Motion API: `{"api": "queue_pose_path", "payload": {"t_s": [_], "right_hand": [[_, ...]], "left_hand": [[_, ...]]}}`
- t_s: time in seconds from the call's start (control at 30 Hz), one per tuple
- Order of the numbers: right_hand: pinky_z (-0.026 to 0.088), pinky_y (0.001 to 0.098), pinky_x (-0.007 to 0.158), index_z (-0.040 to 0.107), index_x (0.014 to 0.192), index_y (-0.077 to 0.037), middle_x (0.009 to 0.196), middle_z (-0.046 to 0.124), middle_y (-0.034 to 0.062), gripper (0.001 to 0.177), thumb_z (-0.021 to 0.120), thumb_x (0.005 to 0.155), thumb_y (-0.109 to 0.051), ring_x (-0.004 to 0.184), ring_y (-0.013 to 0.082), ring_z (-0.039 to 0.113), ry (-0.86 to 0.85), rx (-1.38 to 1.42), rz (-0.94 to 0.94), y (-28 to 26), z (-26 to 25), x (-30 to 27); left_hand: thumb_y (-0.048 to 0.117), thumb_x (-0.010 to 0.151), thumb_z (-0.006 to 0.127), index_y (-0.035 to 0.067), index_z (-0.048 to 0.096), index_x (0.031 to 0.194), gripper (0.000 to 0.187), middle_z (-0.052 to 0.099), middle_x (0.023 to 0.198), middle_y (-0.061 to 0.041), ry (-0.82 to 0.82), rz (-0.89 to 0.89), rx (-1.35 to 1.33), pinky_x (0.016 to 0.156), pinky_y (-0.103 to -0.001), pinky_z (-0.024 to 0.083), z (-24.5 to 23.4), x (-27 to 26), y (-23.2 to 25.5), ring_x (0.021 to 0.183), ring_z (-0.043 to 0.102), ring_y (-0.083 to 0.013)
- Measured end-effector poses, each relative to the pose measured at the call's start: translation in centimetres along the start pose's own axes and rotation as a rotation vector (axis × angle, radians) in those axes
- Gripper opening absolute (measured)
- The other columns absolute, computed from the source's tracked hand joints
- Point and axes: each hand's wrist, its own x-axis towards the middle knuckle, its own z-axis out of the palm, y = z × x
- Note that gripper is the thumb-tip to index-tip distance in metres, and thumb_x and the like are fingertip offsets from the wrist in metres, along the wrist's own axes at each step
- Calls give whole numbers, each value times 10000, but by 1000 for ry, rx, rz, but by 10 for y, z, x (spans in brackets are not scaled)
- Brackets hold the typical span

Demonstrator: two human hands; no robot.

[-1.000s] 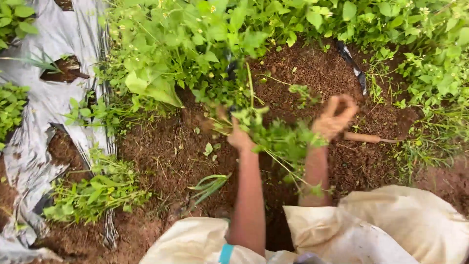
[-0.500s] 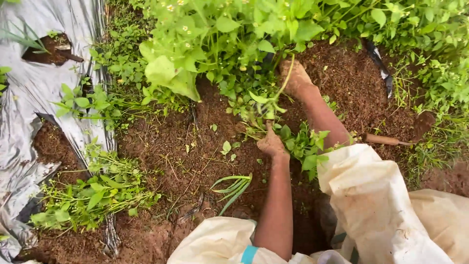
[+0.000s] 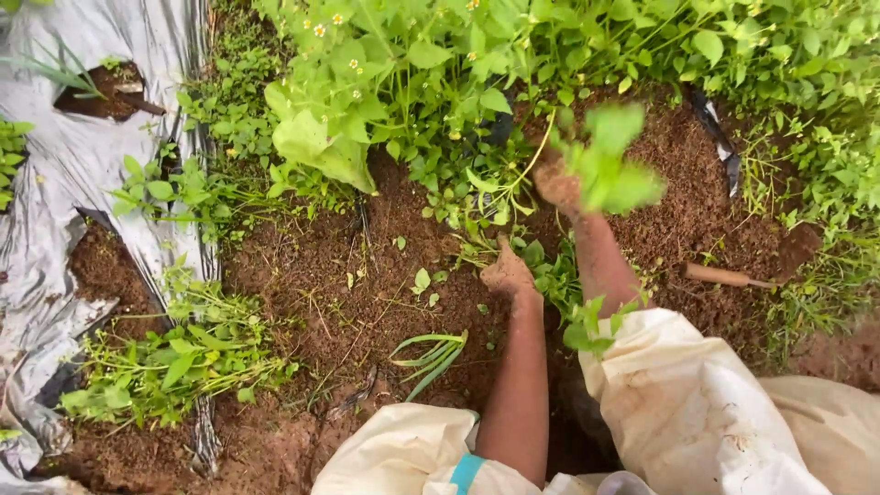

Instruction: The person uses a small hand hoe to loosen the soil around a patch of green leafy plants and then pulls out the weeds by hand. The removed weeds are gathered and tossed aside.

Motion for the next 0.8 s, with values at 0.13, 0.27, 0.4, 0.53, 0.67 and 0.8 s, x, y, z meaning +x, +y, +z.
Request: {"api": "queue_pose_path", "payload": {"t_s": [0.13,0.27,0.4,0.53,0.67,0.8], "right_hand": [[488,362,528,708,989,-82,762,680,147,128,615,1024,-163,585,286,611,264,239,-100,70,35,-4],[449,269,499,706,999,-176,876,740,23,170,601,1084,-280,526,112,527,235,371,365,-2,-44,-48],[461,197,492,671,1059,-201,739,565,-35,129,543,1066,-217,577,89,525,449,902,690,-33,-86,-76],[627,252,458,688,1132,-50,1026,682,170,208,537,999,2,688,174,682,56,732,596,-45,-55,-77],[655,389,609,759,1093,-70,944,746,184,325,573,873,80,793,299,748,-71,295,214,-57,-30,-99],[634,360,676,708,1201,1,1077,725,246,285,553,965,44,803,272,729,-388,379,347,-81,-58,-90]], "left_hand": [[824,751,615,22,456,1079,880,456,1069,-157,45,237,262,861,-476,291,72,98,-79,990,465,-279],[700,1010,398,4,197,1608,939,132,1685,-216,47,589,610,1220,-642,-145,42,34,-51,1557,110,-357],[427,726,946,10,485,646,627,559,560,-113,156,271,-399,567,-345,474,29,28,-19,514,582,-164],[736,691,846,22,613,519,771,583,452,-139,71,193,-351,534,-324,436,-13,-63,35,428,602,-197],[758,740,803,-25,724,955,816,722,857,-202,-58,290,-360,770,-409,560,-40,-120,68,842,723,-295],[692,828,656,-147,536,1339,989,576,1289,-284,-263,177,-259,1060,-380,427,-98,-204,102,1291,540,-316]]}}
